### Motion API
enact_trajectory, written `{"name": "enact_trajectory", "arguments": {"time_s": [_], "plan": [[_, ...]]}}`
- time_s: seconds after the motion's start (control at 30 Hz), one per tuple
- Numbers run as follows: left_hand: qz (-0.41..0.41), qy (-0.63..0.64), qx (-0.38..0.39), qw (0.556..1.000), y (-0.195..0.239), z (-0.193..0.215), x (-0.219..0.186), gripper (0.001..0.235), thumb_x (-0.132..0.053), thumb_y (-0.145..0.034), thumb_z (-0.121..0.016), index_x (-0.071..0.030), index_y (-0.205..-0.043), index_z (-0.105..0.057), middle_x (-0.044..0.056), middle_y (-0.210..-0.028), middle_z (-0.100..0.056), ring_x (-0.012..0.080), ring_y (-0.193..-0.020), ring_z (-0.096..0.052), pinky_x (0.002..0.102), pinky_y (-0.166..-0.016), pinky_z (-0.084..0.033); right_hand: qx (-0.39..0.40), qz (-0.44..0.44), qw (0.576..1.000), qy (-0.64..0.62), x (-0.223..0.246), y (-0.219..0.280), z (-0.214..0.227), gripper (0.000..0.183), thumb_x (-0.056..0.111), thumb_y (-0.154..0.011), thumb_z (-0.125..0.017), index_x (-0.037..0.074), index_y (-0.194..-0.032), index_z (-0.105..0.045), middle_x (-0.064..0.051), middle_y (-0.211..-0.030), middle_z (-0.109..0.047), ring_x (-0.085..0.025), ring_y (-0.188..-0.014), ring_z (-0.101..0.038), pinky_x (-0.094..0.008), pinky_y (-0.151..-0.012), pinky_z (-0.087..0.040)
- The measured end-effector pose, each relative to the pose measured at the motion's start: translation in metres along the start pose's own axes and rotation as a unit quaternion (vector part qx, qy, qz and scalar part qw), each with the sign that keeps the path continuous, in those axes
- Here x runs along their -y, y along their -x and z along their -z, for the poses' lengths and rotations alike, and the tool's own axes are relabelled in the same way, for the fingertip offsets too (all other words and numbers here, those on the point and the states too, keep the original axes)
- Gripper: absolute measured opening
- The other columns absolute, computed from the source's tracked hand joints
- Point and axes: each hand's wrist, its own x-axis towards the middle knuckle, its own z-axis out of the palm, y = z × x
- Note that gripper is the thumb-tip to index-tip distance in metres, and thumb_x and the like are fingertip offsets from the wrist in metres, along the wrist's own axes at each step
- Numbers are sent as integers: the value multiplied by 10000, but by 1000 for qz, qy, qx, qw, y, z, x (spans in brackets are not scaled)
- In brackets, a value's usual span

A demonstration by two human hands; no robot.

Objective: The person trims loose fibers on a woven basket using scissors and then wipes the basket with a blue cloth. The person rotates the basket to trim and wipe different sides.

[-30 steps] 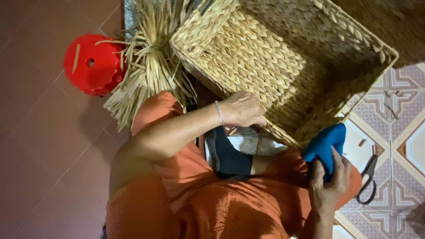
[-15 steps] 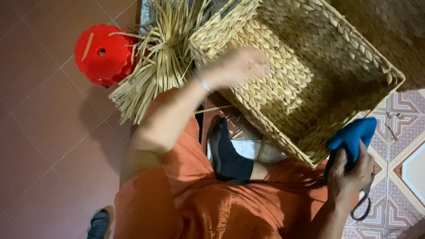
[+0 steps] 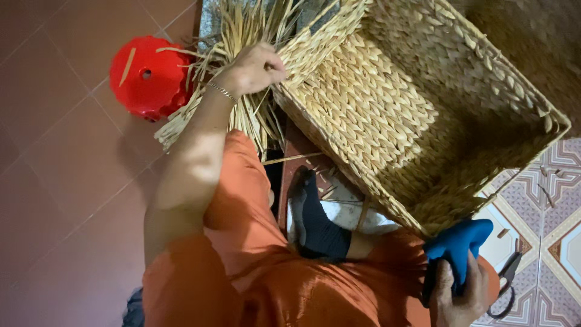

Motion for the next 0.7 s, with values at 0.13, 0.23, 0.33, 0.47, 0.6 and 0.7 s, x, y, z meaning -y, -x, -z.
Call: {"name": "enact_trajectory", "arguments": {"time_s": [0.13, 0.23, 0.33, 0.47, 0.6, 0.7], "plan": [[-11, 11, 7, 1000, -9, -5, 6, 151, -254, -897, -749, -125, -975, -761, 41, -1231, -591, 224, -1205, -569, 359, -1112, -420, -43, 52, 996, 66, 1, -20, -6, 377, 139, -1056, -708, 11, -1399, -619, -194, -1166, -612, -327, -1040, -630, -393, -930, -499], [-55, 3, -13, 998, -11, -9, 15, 143, -222, -889, -757, -95, -953, -770, 73, -1234, -570, 258, -1189, -560, 374, -1076, -426, -37, 17, 990, 132, 8, -35, -11, 379, 175, -1050, -755, 67, -1400, -660, -188, -1189, -638, -346, -1034, -654, -398, -882, -518], [-106, 14, -37, 994, -12, -12, 21, 172, -232, -881, -759, -77, -954, -770, 95, -1216, -590, 274, -1204, -584, 374, -1092, -448, -19, -3, 985, 169, 13, -43, -10, 385, 200, -1018, -780, 106, -1380, -687, -184, -1194, -656, -360, -1030, -668, -408, -860, -529], [-60, -6, -19, 998, -12, -16, 23, 278, -236, -915, -687, -143, -1175, -715, 112, -1259, -549, 292, -1244, -534, 425, -1103, -417, -31, -20, 991, 126, -1, -51, -14, 328, 176, -1063, -741, 70, -1363, -664, -180, -1191, -666, -339, -1045, -679, -393, -907, -537], [-55, -40, -57, 996, -9, -23, 11, 397, -134, -909, -628, -141, -1304, -667, 169, -1450, -417, 348, -1319, -417, 508, -1091, -340, -122, -15, 989, -82, -45, -79, -44, 268, 124, -1163, -619, -32, -1374, -566, -110, -1158, -622, -210, -1064, -605, -326, -999, -508], [-104, -155, -136, 973, -3, -33, -17, 404, -134, -862, -665, -97, -1264, -674, 195, -1493, -414, 364, -1305, -423, 533, -1073, -342, -156, -85, 963, -204, -74, -91, -63, 287, 173, -1159, -598, -25, -1367, -585, -42, -1155, -642, -133, -1043, -586, -286, -960, -496]]}}
